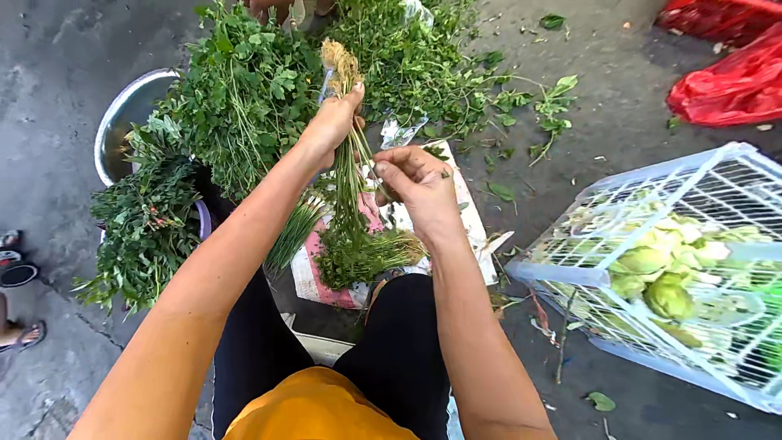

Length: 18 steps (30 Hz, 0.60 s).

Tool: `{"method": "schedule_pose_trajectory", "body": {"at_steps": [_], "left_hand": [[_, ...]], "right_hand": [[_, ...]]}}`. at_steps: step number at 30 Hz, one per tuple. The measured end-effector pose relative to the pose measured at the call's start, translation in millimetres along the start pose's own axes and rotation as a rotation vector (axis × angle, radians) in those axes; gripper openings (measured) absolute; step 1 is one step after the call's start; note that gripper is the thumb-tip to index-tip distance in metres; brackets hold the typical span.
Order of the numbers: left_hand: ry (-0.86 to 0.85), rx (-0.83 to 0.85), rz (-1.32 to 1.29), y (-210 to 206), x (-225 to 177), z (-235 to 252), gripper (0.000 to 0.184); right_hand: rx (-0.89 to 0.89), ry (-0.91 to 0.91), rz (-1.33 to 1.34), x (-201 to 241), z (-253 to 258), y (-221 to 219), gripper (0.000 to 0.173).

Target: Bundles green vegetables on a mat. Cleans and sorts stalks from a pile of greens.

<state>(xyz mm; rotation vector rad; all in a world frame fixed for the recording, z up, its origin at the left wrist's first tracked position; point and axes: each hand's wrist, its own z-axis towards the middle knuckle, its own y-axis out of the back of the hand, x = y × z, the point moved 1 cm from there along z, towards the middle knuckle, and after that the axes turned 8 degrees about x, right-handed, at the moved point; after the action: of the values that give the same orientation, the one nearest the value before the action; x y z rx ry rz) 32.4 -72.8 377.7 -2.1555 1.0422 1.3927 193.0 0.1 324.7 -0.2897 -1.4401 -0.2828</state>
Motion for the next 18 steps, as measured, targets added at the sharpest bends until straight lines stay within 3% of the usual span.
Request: {"method": "schedule_pose_trajectory", "body": {"at_steps": [5,11,13,15,18], "left_hand": [[0.041,0.012,-0.035,2.3,4.3,13.6,0.046],[0.097,0.010,-0.310,5.0,8.2,24.4,0.040],[0.045,0.081,-0.312,2.8,16.9,21.2,0.037],[-0.097,0.192,-0.159,-3.0,27.5,4.6,0.038],[-0.314,0.416,0.273,-16.9,42.3,-6.6,0.040]], "right_hand": [[-0.099,-0.144,0.200,-16.8,0.0,28.7,0.017],[-0.435,-0.239,0.012,-36.5,-11.2,62.9,0.016],[-0.499,-0.220,-0.037,-37.8,-18.7,68.9,0.024],[-0.489,-0.123,-0.121,-29.8,-16.5,74.6,0.036],[-0.336,0.095,-0.215,4.3,8.6,75.2,0.052]]}}
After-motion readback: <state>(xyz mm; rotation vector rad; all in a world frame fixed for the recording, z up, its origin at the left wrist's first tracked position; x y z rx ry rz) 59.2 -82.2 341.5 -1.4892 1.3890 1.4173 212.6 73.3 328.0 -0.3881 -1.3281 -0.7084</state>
